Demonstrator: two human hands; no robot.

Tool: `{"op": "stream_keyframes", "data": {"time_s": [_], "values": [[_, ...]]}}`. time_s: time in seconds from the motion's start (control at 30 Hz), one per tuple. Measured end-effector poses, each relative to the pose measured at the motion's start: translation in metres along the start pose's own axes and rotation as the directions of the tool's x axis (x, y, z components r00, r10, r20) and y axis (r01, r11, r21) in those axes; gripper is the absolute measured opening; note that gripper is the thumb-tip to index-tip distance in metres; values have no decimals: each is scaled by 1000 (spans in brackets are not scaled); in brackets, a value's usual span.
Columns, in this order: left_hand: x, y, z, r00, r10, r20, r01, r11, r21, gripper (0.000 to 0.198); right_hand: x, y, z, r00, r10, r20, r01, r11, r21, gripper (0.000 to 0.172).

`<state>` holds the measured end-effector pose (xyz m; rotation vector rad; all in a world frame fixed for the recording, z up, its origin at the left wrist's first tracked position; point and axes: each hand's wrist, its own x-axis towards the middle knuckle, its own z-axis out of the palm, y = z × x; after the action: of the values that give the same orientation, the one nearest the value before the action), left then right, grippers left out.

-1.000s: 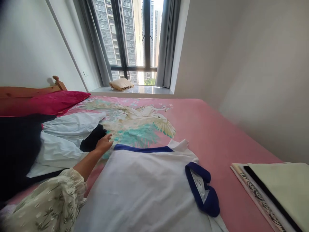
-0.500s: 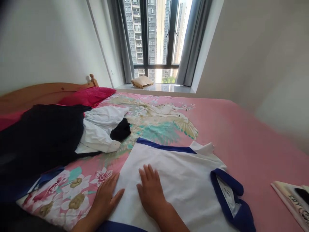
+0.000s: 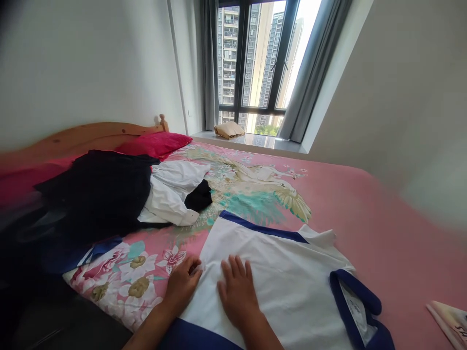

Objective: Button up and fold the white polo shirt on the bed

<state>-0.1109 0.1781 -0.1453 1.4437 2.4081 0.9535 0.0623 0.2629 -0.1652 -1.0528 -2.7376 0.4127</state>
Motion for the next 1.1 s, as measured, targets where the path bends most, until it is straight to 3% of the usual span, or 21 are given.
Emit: {"op": "stream_keyframes", "data": {"time_s": [0.13, 0.3, 0.47, 0.53, 0.63, 0.73, 0.8, 0.87, 0.9, 0.93, 1.03, 1.1], "values": [[-3, -6, 2, 997, 66, -39, -67, 997, -37, 32, -1, -3, -2, 1000, 5, -18, -5, 1000, -6, 50], [0, -7, 4, 993, 117, -33, -114, 991, 74, 29, -2, -3, -2, 999, 3, -32, -4, 1000, -9, 50], [-5, -18, 7, 977, 185, -109, -163, 969, 184, 37, -1, 1, -2, 999, -2, -43, 1, 1000, -9, 52], [-10, -22, 6, 972, 228, -62, -210, 955, 210, 41, 0, -3, -3, 999, 13, -51, -13, 1000, 1, 54], [-18, -25, 2, 961, 256, 105, -275, 926, 259, 46, 2, -16, -7, 997, 63, -44, -60, 997, 56, 56], [-23, -23, 1, 952, 216, 217, -280, 901, 330, 50, 0, -19, -12, 999, -21, 33, 18, 995, 94, 57], [-24, -21, 0, 949, 191, 251, -276, 887, 371, 55, -10, -1, -17, 994, -54, 92, 49, 997, 63, 58], [-24, -18, -1, 947, 169, 275, -273, 874, 401, 60, -27, 36, -24, 992, 77, 101, -75, 997, -29, 62], [-25, -16, -2, 946, 159, 284, -270, 871, 411, 63, -38, 60, -29, 977, 203, 69, -196, 976, -90, 64], [-25, -14, -3, 946, 150, 287, -265, 869, 418, 65, -50, 86, -34, 944, 329, 35, -321, 936, -146, 67], [-26, -9, -5, 957, 134, 257, -239, 867, 438, 67, -81, 154, -51, 828, 556, -81, -559, 802, -210, 70], [-29, -5, -5, 949, 177, 260, -279, 857, 434, 60, -91, 174, -59, 747, 656, -107, -662, 720, -208, 70]]}}
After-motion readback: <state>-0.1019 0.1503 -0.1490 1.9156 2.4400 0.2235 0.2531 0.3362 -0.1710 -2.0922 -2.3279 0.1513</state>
